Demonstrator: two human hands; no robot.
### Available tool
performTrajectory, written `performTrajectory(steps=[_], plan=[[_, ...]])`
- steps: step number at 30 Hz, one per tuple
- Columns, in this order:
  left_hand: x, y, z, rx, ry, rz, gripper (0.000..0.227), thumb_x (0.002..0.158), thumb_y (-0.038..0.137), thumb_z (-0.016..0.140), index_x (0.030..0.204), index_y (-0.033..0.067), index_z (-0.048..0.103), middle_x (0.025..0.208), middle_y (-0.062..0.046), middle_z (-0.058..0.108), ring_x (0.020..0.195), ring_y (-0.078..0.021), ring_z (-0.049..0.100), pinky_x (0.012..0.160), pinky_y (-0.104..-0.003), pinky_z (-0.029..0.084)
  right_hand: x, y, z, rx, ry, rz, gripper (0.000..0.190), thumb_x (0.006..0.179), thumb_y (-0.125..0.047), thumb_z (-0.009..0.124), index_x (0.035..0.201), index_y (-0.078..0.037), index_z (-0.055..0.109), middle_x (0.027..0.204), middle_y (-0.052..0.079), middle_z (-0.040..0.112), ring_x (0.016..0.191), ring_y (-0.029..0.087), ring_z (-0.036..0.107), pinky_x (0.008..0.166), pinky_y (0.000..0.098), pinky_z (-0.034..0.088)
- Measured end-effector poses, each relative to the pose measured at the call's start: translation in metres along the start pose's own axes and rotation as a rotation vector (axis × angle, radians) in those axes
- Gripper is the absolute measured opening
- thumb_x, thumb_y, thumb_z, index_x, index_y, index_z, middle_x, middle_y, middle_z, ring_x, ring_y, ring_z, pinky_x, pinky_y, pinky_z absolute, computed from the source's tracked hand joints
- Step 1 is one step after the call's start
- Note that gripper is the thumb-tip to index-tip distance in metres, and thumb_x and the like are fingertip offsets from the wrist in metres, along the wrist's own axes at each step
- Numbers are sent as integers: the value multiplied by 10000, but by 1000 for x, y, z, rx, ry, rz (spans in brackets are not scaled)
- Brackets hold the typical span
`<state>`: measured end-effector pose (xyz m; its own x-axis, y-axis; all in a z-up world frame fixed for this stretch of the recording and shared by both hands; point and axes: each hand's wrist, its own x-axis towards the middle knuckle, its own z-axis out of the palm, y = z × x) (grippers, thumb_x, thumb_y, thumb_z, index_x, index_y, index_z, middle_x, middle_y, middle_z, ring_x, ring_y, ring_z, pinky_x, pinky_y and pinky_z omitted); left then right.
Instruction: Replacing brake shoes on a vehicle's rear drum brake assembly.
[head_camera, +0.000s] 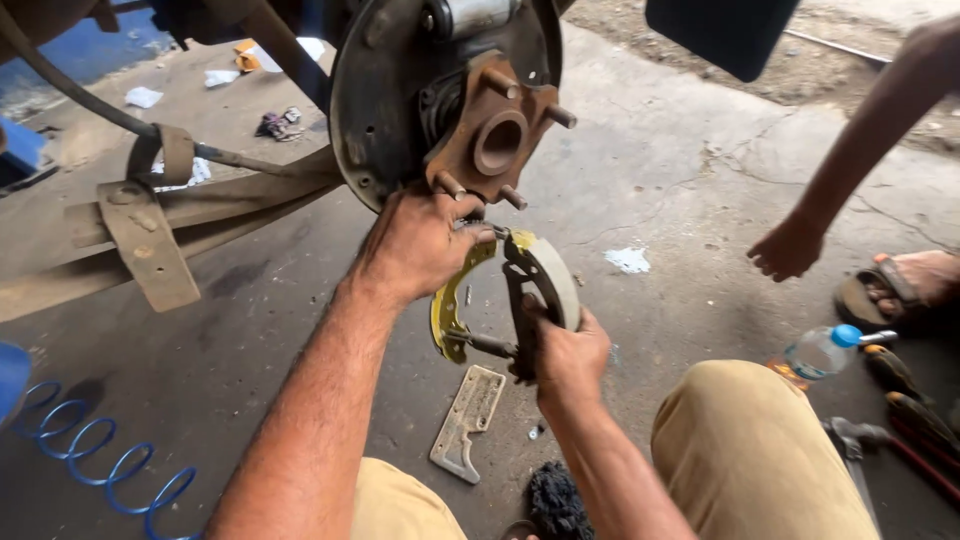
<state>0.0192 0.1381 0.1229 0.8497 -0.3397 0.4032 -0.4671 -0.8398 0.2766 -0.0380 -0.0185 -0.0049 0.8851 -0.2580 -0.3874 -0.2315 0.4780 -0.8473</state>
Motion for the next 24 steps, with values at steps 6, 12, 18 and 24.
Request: performTrajectory(steps=[6, 12, 18, 24], plan=[[3, 5, -8, 18, -53, -82, 406, 835, 313, 812, 1132, 40, 757, 1047, -133, 767, 958, -264, 736, 868, -394, 589, 17, -2, 6, 99, -2, -59, 412, 814, -164, 825, 1157, 13, 678, 884, 141, 719, 597, 181, 664, 411, 355, 570], [5, 1, 1, -4, -77, -136, 386, 874, 306, 781, 1151, 40, 750, 1047, -131, 776, 970, -254, 744, 867, -393, 587, 4, -24, 20, 156, -45, 64, 464, 815, -163, 795, 1217, 0, 630, 913, 181, 699, 582, 243, 674, 409, 429, 598], [8, 1, 9, -30, -84, -150, 376, 903, 297, 749, 1169, 31, 734, 988, -138, 783, 881, -231, 765, 789, -355, 630, 13, -12, 27, 199, -106, 92, 415, 822, -173, 812, 1158, 18, 662, 860, 130, 660, 566, 223, 647, 402, 412, 590], [9, 14, 3, 84, -52, -119, 315, 870, 264, 792, 1071, 23, 766, 852, -146, 751, 768, -250, 734, 685, -382, 591, 16, -8, 31, 302, -159, 104, 336, 809, -167, 814, 1045, 11, 655, 765, 103, 645, 503, 202, 612, 363, 399, 555]])
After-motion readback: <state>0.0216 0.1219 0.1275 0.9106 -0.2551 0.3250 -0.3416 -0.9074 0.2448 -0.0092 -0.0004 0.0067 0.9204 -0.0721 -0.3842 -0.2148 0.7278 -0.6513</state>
